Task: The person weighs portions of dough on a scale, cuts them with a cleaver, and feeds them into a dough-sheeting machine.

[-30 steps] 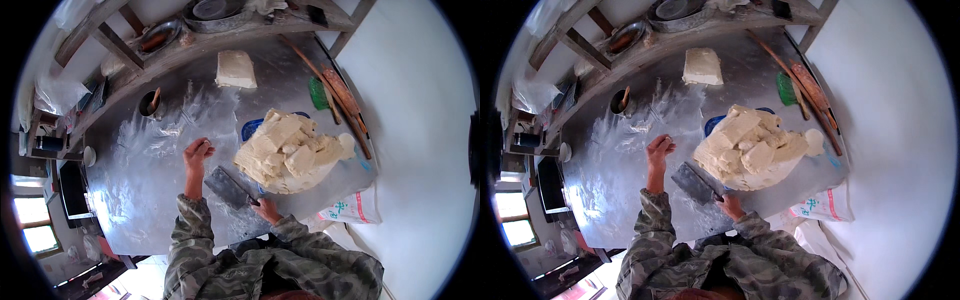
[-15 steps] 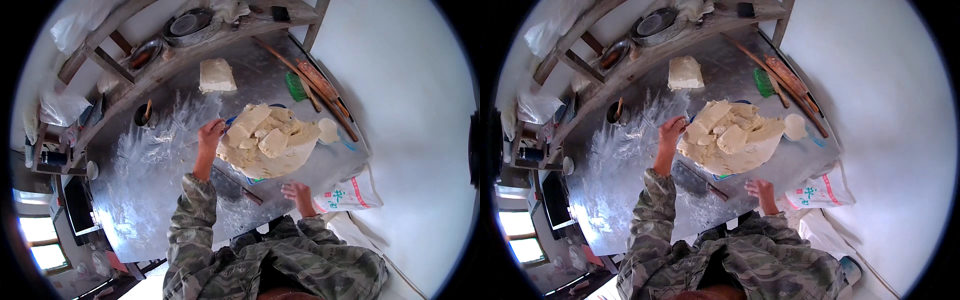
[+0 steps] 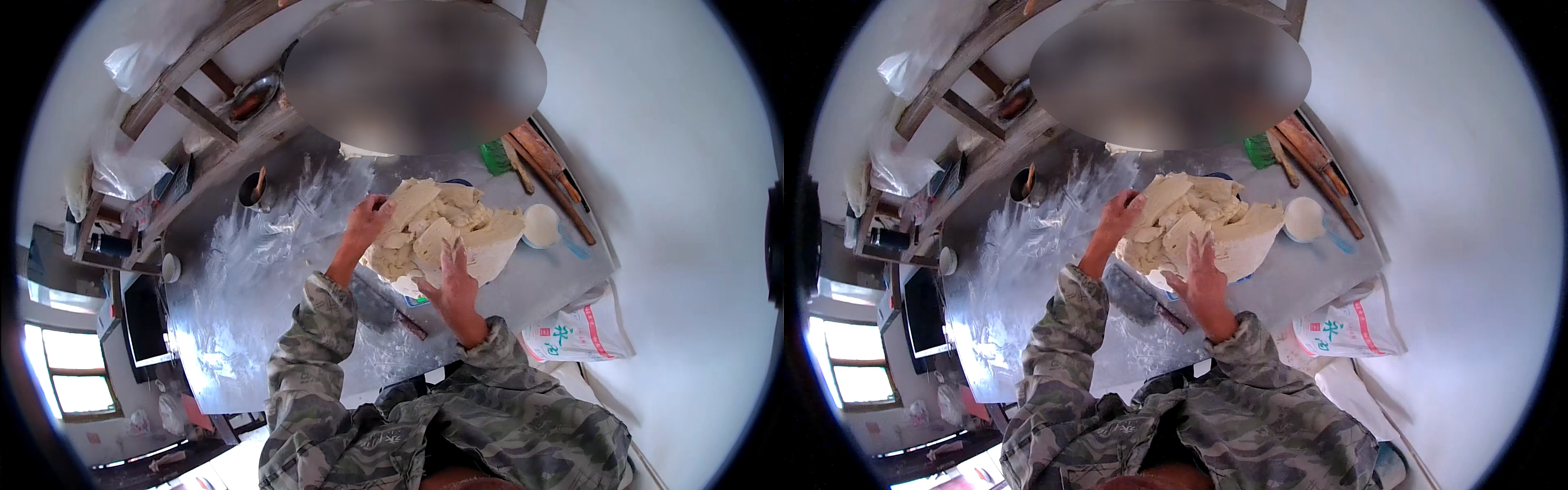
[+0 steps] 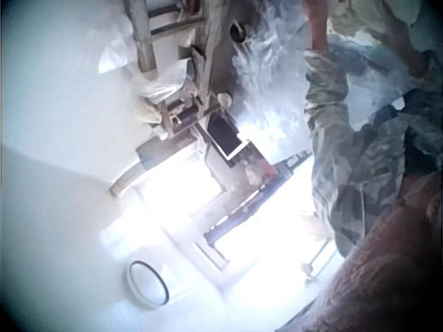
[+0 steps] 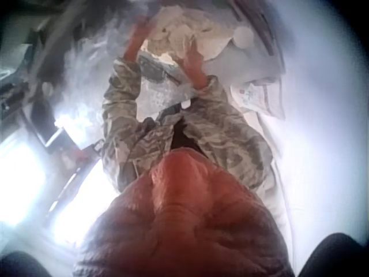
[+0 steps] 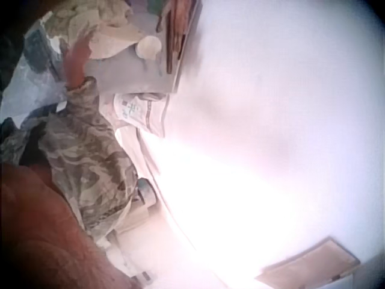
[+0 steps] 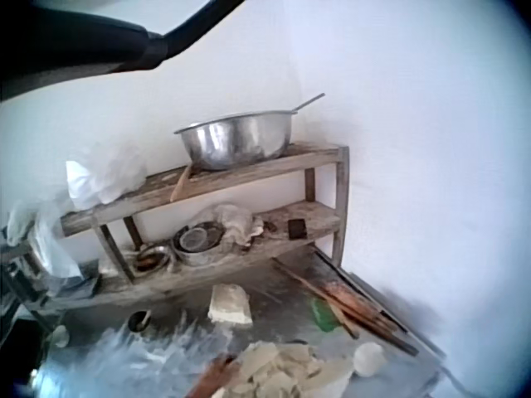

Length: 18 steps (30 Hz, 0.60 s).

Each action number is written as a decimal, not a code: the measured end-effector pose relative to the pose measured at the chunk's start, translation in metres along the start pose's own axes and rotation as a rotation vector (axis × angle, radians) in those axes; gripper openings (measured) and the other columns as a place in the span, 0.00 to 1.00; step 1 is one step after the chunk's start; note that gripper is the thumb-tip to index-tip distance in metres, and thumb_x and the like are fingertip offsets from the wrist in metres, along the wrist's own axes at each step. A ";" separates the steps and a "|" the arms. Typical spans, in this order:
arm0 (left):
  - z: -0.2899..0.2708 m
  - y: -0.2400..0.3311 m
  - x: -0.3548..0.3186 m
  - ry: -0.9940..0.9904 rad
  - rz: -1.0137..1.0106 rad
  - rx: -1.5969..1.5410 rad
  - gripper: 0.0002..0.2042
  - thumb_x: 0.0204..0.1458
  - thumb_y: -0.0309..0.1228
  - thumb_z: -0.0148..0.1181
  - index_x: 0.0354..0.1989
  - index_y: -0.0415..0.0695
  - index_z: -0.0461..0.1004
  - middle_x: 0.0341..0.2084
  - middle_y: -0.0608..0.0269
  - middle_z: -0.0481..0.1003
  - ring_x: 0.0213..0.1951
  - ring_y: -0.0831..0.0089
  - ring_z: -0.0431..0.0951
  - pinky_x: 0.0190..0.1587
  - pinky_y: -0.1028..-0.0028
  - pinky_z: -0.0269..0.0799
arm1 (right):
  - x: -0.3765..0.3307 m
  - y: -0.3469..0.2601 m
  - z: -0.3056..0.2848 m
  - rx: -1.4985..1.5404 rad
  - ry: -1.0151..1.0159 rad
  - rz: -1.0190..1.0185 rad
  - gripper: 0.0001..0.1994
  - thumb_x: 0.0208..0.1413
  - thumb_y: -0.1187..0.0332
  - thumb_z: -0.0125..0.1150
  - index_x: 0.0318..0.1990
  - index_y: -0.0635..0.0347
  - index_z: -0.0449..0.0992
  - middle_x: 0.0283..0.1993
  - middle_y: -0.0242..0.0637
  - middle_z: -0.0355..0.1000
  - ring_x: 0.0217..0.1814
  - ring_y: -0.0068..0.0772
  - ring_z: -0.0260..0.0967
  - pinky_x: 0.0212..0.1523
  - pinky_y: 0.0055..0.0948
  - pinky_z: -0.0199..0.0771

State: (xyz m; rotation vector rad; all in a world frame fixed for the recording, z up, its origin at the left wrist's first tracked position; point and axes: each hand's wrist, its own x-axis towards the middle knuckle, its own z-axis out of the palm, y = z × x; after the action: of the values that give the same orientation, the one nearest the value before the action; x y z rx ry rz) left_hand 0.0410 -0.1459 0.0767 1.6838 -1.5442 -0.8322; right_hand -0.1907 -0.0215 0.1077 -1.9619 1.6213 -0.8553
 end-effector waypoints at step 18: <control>-0.085 -0.018 -0.036 -0.203 -0.173 -1.114 0.20 0.56 0.29 0.62 0.55 0.30 0.72 0.44 0.56 0.78 0.41 0.71 0.80 0.45 0.71 0.78 | 0.042 -0.121 0.079 0.188 0.095 -0.403 0.27 0.52 0.74 0.63 0.61 0.63 0.68 0.72 0.55 0.53 0.64 0.56 0.65 0.55 0.40 0.73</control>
State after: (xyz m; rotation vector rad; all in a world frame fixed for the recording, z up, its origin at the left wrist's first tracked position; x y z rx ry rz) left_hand 0.1181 -0.1031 0.1086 0.9002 -0.7368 -1.5956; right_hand -0.0459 -0.0409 0.1423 -2.1710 1.1551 -1.2201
